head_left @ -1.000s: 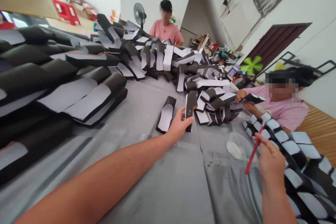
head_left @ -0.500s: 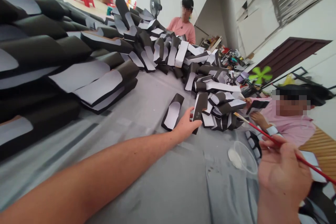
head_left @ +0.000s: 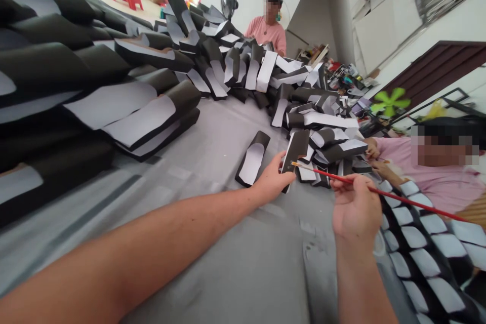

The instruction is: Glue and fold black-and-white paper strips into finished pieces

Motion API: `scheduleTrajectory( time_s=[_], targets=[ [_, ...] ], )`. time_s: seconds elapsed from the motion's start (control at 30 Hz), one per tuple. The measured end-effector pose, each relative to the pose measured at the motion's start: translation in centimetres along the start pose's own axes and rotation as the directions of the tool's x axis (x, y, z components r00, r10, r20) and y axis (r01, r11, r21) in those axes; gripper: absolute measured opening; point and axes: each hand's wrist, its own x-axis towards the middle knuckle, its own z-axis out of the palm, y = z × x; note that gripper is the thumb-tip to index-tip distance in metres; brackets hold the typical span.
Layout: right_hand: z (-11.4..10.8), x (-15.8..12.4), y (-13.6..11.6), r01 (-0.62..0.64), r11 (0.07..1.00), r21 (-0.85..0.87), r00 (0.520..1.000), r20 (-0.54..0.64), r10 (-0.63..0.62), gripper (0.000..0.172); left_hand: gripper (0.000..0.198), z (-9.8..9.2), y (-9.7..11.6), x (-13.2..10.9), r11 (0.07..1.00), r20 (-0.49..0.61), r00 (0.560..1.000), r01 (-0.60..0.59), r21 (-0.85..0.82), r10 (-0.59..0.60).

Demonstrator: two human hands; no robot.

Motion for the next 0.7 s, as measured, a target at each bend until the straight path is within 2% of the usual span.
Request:
scheduleTrajectory(
  time_s=[0.23,0.33,0.47,0.7],
  targets=[
    [-0.64,0.22,0.58,-0.003,1.0,-0.01,1.0,0.013,0.003,0.02,0.064,0.03,-0.21,0.04,1.0,-0.004,1.0,-0.005,0.022,0.005],
    [-0.65,0.24,0.59,-0.02,1.0,0.0,1.0,0.006,0.02,0.016,0.065,0.09,-0.18,-0.01,1.0,-0.003,1.0,-0.014,0.002,0.014],
    [-0.67,0.36,0.41,-0.048,0.999,0.008,0.999,-0.001,0.048,0.011,0.064,0.18,0.09,-0.11,0.997,-0.007,1.0,0.031,0.064,-0.03],
    [-0.87,0.57,0.19,-0.025,1.0,0.013,0.998,0.057,0.024,0.011,0.065,0.18,0.2,-0.11,0.996,0.0,0.999,0.033,0.077,-0.033]
  ],
)
